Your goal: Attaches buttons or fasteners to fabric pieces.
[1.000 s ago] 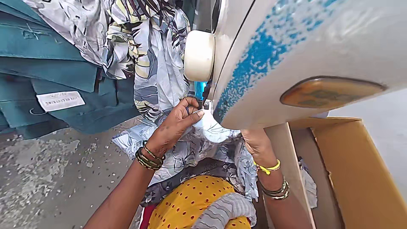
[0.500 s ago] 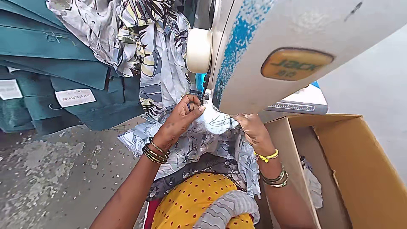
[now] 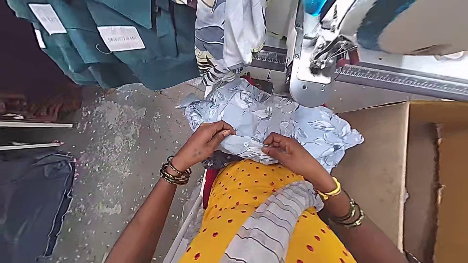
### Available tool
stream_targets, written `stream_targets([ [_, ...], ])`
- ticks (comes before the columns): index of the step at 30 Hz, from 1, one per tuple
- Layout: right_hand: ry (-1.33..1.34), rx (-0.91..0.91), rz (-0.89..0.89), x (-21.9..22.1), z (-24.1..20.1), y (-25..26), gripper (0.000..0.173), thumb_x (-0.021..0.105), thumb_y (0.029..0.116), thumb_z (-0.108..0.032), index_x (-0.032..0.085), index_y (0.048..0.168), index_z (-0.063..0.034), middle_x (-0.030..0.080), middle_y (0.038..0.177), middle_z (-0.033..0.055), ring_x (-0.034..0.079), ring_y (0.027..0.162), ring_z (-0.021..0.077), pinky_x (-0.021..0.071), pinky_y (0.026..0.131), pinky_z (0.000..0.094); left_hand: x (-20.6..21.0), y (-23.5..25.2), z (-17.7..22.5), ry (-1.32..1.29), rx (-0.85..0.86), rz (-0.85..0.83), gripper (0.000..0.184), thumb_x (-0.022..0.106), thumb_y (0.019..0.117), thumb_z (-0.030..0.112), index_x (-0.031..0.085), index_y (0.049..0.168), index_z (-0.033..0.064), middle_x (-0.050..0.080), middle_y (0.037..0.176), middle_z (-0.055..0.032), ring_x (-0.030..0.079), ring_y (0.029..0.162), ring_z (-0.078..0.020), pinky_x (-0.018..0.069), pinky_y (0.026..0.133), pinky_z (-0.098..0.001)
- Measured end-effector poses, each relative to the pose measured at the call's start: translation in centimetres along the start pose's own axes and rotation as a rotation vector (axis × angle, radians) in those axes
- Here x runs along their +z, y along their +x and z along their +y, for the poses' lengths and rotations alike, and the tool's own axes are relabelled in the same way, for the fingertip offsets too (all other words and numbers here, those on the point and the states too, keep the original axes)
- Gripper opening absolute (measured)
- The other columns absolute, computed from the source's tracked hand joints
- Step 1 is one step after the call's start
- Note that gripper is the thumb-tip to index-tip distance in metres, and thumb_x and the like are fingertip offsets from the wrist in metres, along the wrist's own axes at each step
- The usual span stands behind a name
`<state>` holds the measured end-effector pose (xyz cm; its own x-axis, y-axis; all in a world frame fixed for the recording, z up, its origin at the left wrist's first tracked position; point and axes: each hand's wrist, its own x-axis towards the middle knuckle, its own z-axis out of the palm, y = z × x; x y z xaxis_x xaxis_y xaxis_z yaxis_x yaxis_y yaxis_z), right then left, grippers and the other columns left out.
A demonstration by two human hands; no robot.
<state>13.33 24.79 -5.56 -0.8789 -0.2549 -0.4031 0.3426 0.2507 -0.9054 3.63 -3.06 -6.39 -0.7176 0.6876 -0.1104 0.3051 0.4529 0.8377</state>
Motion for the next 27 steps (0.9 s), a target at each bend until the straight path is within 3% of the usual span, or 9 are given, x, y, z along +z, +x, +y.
stream_targets([
  [3, -0.016, 0.016, -0.017, 0.2, 0.1, 0.3, 0.015, 0.06, 0.1023, -0.024, 0.064, 0.104, -0.0091, 0.06, 0.077, -0.0098, 0.054, 0.067, -0.0063, 0.0454, 0.065, 0.0142, 0.2, -0.4, -0.3, -0.074, -0.01, 0.027, 0.023, 0.048, 0.1056, 0.019, 0.068, 0.112, 0.0094, 0.067, 0.088, 0.0051, 0.061, 0.076, 0.0012, 0.0518, 0.073, -0.0211],
  [5, -0.023, 0.031, -0.034, 0.4, 0.2, 0.3, 0.015, 0.061, 0.1021, -0.024, 0.064, 0.104, -0.0095, 0.059, 0.076, -0.0102, 0.053, 0.066, -0.0061, 0.0447, 0.064, 0.0142, 0.3, -0.8, -0.6, -0.091, -0.025, 0.082, 0.023, 0.048, 0.1063, 0.019, 0.067, 0.114, 0.0107, 0.069, 0.097, 0.0045, 0.064, 0.087, 0.0001, 0.0542, 0.08, -0.0228],
  [8, -0.037, 0.039, -0.062, 0.7, 0.9, 0.2, 0.015, 0.06, 0.1021, -0.025, 0.064, 0.103, -0.0101, 0.057, 0.073, -0.0108, 0.05, 0.063, -0.0059, 0.0421, 0.06, 0.0139, 0.3, -2.0, -1.4, -0.072, -0.078, 0.258, 0.027, 0.048, 0.1058, 0.018, 0.066, 0.122, 0.0049, 0.066, 0.121, -0.0067, 0.063, 0.111, -0.0127, 0.0527, 0.098, -0.036],
  [11, -0.046, 0.067, -0.087, 0.7, 1.2, 0.0, 0.019, 0.061, 0.1021, -0.028, 0.065, 0.109, -0.01, 0.058, 0.073, -0.0118, 0.05, 0.062, -0.0064, 0.0425, 0.059, 0.0137, 0.6, -3.5, -1.2, -0.132, -0.368, 0.393, 0.023, 0.05, 0.1075, 0.021, 0.065, 0.109, 0.004, 0.069, 0.09, -0.001, 0.066, 0.077, -0.0062, 0.0573, 0.074, -0.0275],
  [14, -0.122, 0.082, -0.079, 1.1, 0.9, 0.4, 0.035, 0.063, 0.0992, -0.044, 0.068, 0.117, -0.014, 0.063, 0.078, -0.0121, 0.054, 0.065, -0.0057, 0.0454, 0.062, 0.0172, 0.6, -4.1, -0.4, -0.301, -0.743, 0.151, 0.049, 0.037, 0.1122, 0.037, 0.069, 0.102, 0.0005, 0.067, 0.072, -0.0009, 0.064, 0.059, -0.0069, 0.0566, 0.06, -0.0251],
  [16, -0.2, 0.075, -0.064, 1.7, 0.4, 0.7, 0.041, 0.063, 0.0975, -0.051, 0.071, 0.117, -0.015, 0.072, 0.09, -0.0075, 0.063, 0.078, -0.0021, 0.0517, 0.074, 0.0246, 1.2, -4.0, -0.5, -0.426, -0.843, 0.05, 0.056, 0.033, 0.1126, 0.04, 0.069, 0.102, -0.0011, 0.067, 0.069, -0.0012, 0.062, 0.054, -0.0072, 0.0545, 0.056, -0.0238],
  [19, -0.289, -0.007, -0.011, 3.0, 0.2, 1.0, 0.033, 0.061, 0.1002, -0.044, 0.075, 0.107, -0.0142, 0.071, 0.083, -0.0041, 0.062, 0.073, 0.0017, 0.049, 0.069, 0.0283, 2.5, -3.2, -0.6, -0.664, -0.826, 0.126, 0.052, 0.032, 0.1127, 0.04, 0.062, 0.092, 0.0034, 0.067, 0.066, 0.0011, 0.058, 0.048, -0.0045, 0.0504, 0.049, -0.0188],
  [22, -0.33, -0.066, -0.066, 3.2, 0.0, 0.9, 0.031, 0.059, 0.1016, -0.037, 0.075, 0.106, -0.011, 0.07, 0.082, 0.0007, 0.062, 0.074, 0.0083, 0.0484, 0.072, 0.0344, 3.4, -2.1, -0.7, -0.843, -0.764, 0.271, 0.032, 0.046, 0.1104, 0.026, 0.06, 0.091, 0.0047, 0.065, 0.062, -0.0001, 0.061, 0.048, -0.0057, 0.0528, 0.05, -0.019],
  [27, -0.12, 0.019, -0.029, 3.2, -0.3, 0.8, 0.024, 0.061, 0.1016, -0.035, 0.069, 0.093, -0.014, 0.057, 0.068, -0.0143, 0.049, 0.058, -0.0095, 0.0392, 0.054, 0.0121, 3.3, -1.8, 0.8, -0.738, -0.508, 0.428, 0.014, 0.056, 0.1048, 0.009, 0.065, 0.096, 0.0025, 0.073, 0.071, -0.0015, 0.071, 0.061, -0.0087, 0.0618, 0.064, -0.0239],
])
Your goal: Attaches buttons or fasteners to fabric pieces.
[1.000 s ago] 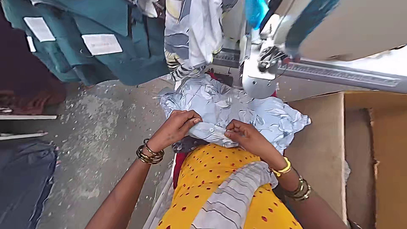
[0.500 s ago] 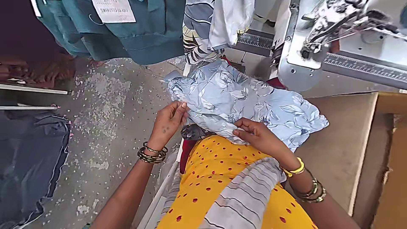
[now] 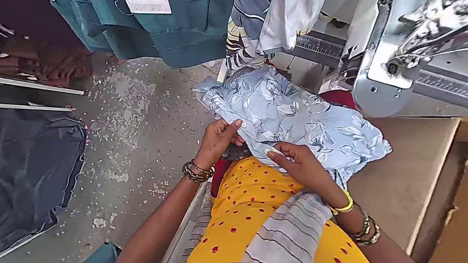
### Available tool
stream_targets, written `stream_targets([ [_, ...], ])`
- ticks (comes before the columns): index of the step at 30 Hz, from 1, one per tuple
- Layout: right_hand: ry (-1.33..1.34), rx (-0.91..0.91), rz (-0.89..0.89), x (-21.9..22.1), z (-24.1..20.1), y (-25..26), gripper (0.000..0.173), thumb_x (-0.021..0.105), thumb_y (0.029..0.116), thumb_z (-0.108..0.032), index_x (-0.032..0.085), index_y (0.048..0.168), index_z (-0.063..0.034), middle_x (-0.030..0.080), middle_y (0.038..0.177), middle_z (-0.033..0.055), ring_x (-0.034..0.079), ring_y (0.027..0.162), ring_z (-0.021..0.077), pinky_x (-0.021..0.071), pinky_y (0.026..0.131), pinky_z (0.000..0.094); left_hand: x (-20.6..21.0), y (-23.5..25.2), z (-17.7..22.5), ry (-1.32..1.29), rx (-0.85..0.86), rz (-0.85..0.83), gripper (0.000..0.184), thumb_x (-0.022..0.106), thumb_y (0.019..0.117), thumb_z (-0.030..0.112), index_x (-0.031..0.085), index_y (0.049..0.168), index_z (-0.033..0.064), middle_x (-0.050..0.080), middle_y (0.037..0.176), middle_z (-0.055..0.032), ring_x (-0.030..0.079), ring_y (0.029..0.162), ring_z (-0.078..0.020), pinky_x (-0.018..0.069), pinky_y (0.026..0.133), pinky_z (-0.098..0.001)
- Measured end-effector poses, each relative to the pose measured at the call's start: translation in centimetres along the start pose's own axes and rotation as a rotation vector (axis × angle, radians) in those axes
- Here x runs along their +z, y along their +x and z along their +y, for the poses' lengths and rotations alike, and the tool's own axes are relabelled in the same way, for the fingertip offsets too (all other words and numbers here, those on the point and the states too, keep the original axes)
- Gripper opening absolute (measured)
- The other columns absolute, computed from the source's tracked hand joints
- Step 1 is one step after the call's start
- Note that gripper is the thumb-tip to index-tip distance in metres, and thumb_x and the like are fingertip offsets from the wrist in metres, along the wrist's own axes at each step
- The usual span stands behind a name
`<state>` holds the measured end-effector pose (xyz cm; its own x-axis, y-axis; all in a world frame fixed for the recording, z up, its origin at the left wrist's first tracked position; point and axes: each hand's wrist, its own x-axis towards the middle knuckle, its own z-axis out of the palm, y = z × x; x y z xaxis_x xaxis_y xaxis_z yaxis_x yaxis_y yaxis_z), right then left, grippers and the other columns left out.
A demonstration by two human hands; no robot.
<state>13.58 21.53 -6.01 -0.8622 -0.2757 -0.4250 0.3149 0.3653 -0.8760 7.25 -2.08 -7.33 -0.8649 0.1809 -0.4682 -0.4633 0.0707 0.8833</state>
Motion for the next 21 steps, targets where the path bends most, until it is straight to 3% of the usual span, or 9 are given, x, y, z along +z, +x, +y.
stream_targets([
  [5, 0.128, -0.032, 0.047, 0.3, -1.2, 0.4, 0.021, 0.058, 0.1028, -0.027, 0.069, 0.094, -0.0121, 0.056, 0.068, -0.0156, 0.047, 0.058, -0.011, 0.0382, 0.054, 0.0096, 0.4, -0.8, 1.0, 0.097, 0.133, -0.005, 0.008, 0.06, 0.1025, 0.01, 0.065, 0.099, 0.0041, 0.074, 0.075, 0.001, 0.072, 0.065, -0.0083, 0.063, 0.067, -0.0246],
  [21, 0.159, -0.018, 0.041, 0.4, -1.4, 0.7, 0.022, 0.054, 0.1059, -0.023, 0.071, 0.103, -0.0097, 0.061, 0.073, -0.0142, 0.05, 0.062, -0.0113, 0.0404, 0.057, 0.0093, 0.8, -0.9, 1.3, 0.135, 0.141, 0.003, 0.009, 0.059, 0.1032, 0.012, 0.066, 0.103, 0.0045, 0.074, 0.074, 0.0007, 0.072, 0.063, -0.009, 0.0629, 0.065, -0.024],
])
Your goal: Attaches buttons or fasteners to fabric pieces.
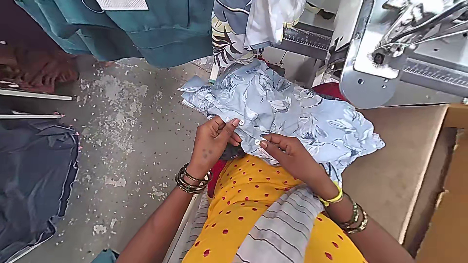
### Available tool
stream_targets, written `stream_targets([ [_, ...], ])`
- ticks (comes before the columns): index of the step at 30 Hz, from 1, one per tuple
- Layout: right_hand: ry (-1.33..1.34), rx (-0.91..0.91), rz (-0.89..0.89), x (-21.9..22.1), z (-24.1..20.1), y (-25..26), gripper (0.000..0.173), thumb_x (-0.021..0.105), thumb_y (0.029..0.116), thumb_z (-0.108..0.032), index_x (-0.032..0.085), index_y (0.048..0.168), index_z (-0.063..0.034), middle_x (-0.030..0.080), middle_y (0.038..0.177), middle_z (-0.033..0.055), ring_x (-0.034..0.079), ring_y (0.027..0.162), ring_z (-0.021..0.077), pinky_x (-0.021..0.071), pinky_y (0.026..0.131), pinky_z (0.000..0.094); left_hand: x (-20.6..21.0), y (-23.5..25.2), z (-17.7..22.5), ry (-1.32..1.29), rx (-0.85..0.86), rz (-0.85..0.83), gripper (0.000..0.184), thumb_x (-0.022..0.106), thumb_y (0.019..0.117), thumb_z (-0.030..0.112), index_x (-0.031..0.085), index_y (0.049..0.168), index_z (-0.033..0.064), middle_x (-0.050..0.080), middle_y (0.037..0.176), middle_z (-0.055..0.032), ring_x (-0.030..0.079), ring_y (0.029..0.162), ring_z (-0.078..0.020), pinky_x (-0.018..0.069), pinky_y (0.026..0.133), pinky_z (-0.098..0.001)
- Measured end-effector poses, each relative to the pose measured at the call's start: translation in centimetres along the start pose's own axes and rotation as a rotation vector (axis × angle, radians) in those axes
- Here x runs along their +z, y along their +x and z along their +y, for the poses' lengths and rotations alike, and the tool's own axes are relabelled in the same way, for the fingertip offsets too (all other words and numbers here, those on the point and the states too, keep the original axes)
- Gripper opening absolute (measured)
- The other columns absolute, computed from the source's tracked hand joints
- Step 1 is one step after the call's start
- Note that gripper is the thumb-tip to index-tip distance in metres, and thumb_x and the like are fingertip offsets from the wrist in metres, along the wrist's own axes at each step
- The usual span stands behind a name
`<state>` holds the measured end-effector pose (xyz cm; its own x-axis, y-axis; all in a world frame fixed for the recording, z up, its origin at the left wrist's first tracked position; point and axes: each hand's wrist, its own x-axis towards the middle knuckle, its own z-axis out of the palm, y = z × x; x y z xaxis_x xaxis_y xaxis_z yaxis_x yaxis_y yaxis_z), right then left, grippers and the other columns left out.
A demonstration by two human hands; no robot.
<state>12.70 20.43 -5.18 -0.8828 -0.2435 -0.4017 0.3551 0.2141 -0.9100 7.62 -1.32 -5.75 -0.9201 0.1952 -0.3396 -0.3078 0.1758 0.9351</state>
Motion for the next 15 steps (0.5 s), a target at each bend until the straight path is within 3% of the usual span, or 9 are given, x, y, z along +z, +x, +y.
stream_targets([
  [15, 0.001, 0.035, -0.001, 0.09, -0.02, -0.07, 0.021, 0.055, 0.1054, -0.024, 0.071, 0.103, -0.0108, 0.059, 0.071, -0.0154, 0.048, 0.06, -0.0116, 0.039, 0.056, 0.0095, -0.09, -0.11, -0.18, 0.0, 0.009, -0.002, 0.01, 0.059, 0.1035, 0.013, 0.064, 0.099, 0.005, 0.074, 0.074, 0.0002, 0.073, 0.063, -0.01, 0.0634, 0.065, -0.0254],
])
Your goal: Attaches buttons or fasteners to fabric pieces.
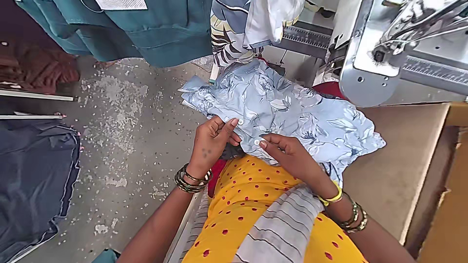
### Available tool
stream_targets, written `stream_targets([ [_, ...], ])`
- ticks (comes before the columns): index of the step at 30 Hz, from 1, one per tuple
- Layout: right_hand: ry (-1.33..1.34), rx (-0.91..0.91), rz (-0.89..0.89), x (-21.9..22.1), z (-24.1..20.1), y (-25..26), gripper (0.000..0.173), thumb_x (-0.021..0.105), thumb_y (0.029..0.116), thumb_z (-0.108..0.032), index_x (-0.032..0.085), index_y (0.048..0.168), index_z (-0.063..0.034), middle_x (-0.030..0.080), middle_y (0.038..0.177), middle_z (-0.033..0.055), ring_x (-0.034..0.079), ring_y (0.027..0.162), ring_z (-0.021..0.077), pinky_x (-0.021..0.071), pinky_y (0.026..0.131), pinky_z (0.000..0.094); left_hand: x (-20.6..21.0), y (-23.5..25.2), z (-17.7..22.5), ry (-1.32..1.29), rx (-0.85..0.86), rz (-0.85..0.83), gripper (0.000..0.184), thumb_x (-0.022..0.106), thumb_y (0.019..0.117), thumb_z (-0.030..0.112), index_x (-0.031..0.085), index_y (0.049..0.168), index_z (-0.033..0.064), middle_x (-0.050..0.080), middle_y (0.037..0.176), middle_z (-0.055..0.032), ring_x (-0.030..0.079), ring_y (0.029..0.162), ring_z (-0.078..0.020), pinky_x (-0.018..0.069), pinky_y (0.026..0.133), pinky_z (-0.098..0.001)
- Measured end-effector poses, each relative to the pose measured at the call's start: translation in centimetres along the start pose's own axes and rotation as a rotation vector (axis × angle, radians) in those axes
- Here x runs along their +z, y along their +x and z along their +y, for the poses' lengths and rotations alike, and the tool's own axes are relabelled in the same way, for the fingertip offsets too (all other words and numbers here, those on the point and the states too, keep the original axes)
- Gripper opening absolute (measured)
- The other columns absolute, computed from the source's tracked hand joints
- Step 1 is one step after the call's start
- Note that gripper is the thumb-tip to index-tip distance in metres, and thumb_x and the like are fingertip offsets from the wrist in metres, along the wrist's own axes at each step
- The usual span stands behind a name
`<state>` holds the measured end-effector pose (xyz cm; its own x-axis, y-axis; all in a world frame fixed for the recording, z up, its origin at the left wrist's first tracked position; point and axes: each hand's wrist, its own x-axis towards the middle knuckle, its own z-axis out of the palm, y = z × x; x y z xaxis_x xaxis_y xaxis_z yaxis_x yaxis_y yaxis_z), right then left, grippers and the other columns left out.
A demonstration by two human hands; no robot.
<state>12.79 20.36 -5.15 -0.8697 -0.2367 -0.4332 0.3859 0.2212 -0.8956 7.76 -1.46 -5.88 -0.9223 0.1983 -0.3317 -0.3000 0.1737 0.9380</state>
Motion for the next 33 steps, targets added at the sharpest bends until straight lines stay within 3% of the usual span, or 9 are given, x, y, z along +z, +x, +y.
stream_targets([
  [7, 0.0, -0.007, -0.006, 0.1, 0.3, 0.1, 0.021, 0.055, 0.1054, -0.025, 0.071, 0.104, -0.0112, 0.057, 0.069, -0.0152, 0.047, 0.059, -0.0107, 0.0384, 0.055, 0.0101, -0.1, 0.0, -0.1, -0.005, -0.002, -0.003, 0.011, 0.058, 0.1041, 0.013, 0.065, 0.1, 0.005, 0.074, 0.075, 0.0, 0.073, 0.063, -0.0102, 0.0635, 0.065, -0.0256],
  [11, 0.0, -0.021, -0.024, 0.1, 0.7, 0.2, 0.023, 0.055, 0.1051, -0.024, 0.066, 0.121, -0.0107, 0.047, 0.062, -0.0159, 0.037, 0.052, -0.0071, 0.0324, 0.05, 0.0131, -0.1, 0.1, -0.1, -0.006, -0.004, 0.0, 0.011, 0.058, 0.104, 0.013, 0.065, 0.1, 0.005, 0.074, 0.074, -0.0002, 0.073, 0.063, -0.0103, 0.0635, 0.066, -0.0257],
  [14, 0.03, -0.062, 0.031, 0.2, 0.8, 0.1, 0.02, 0.058, 0.1028, -0.021, 0.069, 0.115, -0.0113, 0.044, 0.06, -0.0169, 0.036, 0.051, -0.008, 0.0307, 0.049, 0.0117, -0.3, 0.1, 0.0, 0.005, -0.036, -0.01, 0.012, 0.058, 0.1046, 0.014, 0.065, 0.102, 0.0053, 0.074, 0.075, 0.0, 0.073, 0.064, -0.0101, 0.0634, 0.065, -0.0253],
  [17, 0.067, -0.084, 0.113, 0.3, 0.8, 0.0, 0.017, 0.061, 0.1015, -0.02, 0.072, 0.111, -0.0116, 0.045, 0.058, -0.0174, 0.035, 0.049, -0.0085, 0.0301, 0.048, 0.0112, -0.8, -0.1, 0.0, 0.436, 0.0, 0.056, 0.023, 0.061, 0.1034, 0.029, 0.065, 0.101, 0.0063, 0.067, 0.071, 0.0017, 0.066, 0.059, -0.0077, 0.0584, 0.058, -0.0267],
  [19, 0.078, -0.083, 0.144, 0.4, 0.8, 0.0, 0.016, 0.062, 0.1007, -0.02, 0.073, 0.11, -0.0119, 0.044, 0.056, -0.0172, 0.035, 0.048, -0.0084, 0.0296, 0.047, 0.0114, -0.7, -0.7, -0.1, 0.745, 0.171, 0.123, 0.039, 0.063, 0.0993, 0.038, 0.06, 0.106, -0.0003, 0.059, 0.08, -0.0097, 0.055, 0.061, -0.0216, 0.0473, 0.057, -0.0428],
  [21, 0.09, -0.099, 0.157, 0.5, 0.8, 0.0, 0.016, 0.062, 0.1004, -0.019, 0.073, 0.109, -0.0108, 0.043, 0.056, -0.0173, 0.034, 0.047, -0.0084, 0.0289, 0.046, 0.0112, -0.5, -0.9, 0.1, 0.781, 0.376, 0.034, 0.047, 0.063, 0.0981, 0.044, 0.06, 0.115, 0.0002, 0.063, 0.095, -0.0126, 0.055, 0.063, -0.0222, 0.0466, 0.055, -0.0417],
  [23, 0.094, -0.107, 0.164, 0.6, 0.8, -0.1, 0.017, 0.062, 0.1007, -0.018, 0.074, 0.109, -0.0102, 0.045, 0.057, -0.0173, 0.035, 0.048, -0.009, 0.0294, 0.047, 0.0106, -0.3, -0.9, 0.6, 0.676, 0.412, -0.224, 0.047, 0.058, 0.1009, 0.048, 0.061, 0.128, 0.0087, 0.067, 0.116, -0.007, 0.063, 0.078, -0.0149, 0.0544, 0.066, -0.036],
  [29, -0.114, -0.181, 0.322, -1.4, 1.1, 0.1, 0.018, 0.06, 0.1006, -0.016, 0.074, 0.109, -0.0078, 0.071, 0.093, -0.0028, 0.068, 0.081, 0.0009, 0.0586, 0.075, 0.021, -0.1, -1.0, -0.5, 0.602, 0.306, -0.388, 0.029, 0.059, 0.1019, 0.034, 0.07, 0.112, 0.0096, 0.07, 0.098, -0.0053, 0.065, 0.084, -0.0128, 0.0542, 0.078, -0.0314],
  [33, -0.321, -0.254, 0.299, -2.2, 0.1, -0.1, 0.018, 0.063, 0.0982, -0.021, 0.077, 0.106, -0.0122, 0.071, 0.095, -0.0018, 0.067, 0.086, 0.0039, 0.0575, 0.078, 0.0242, -1.0, -1.3, -0.5, 0.481, 0.182, -0.433, 0.023, 0.061, 0.1021, 0.026, 0.07, 0.114, 0.0088, 0.069, 0.096, -0.0021, 0.062, 0.077, -0.0034, 0.0533, 0.073, -0.0201],
])
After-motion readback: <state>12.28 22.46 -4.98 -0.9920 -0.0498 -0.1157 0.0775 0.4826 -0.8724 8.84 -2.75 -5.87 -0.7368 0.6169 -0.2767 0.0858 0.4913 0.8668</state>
